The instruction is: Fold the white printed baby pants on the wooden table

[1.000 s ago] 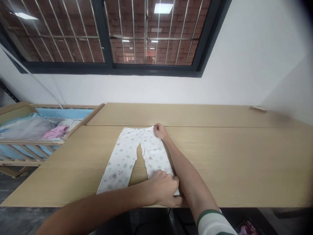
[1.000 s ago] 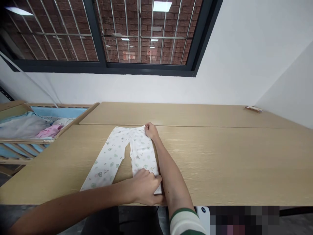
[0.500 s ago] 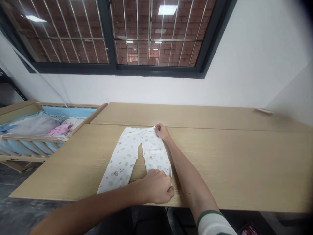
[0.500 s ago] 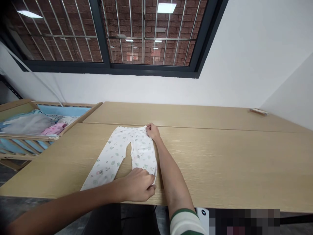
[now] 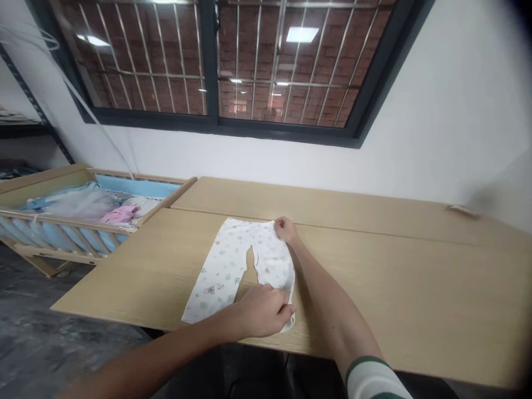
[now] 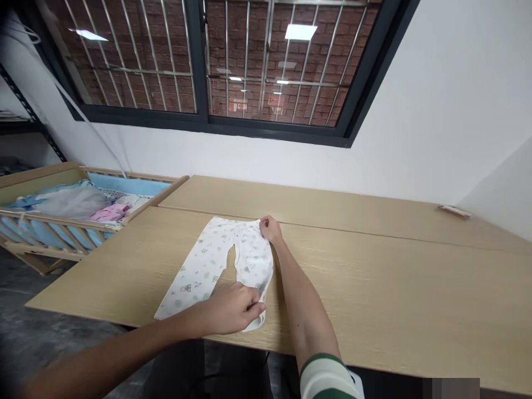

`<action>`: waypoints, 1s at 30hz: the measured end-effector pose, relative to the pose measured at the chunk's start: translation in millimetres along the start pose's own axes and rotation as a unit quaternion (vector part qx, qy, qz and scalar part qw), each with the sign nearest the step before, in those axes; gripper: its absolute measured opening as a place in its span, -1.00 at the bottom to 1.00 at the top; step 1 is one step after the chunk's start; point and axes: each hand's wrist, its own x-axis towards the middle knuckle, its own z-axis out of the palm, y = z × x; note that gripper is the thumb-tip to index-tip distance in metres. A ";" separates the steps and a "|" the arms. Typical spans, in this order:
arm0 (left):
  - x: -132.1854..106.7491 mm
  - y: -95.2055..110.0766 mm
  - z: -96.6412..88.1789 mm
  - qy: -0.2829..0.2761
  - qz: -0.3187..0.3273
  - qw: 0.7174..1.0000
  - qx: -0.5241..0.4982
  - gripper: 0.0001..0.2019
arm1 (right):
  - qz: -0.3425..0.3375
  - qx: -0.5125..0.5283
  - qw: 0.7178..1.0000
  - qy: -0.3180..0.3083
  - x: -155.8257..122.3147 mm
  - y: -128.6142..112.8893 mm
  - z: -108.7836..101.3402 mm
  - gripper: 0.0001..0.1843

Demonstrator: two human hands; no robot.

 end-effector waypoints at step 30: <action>-164.4 -104.5 4.9 0.189 -0.358 0.914 -0.028 -0.59 | 0.041 -0.243 0.964 -0.102 -4.8 -156.7 168.6 -0.73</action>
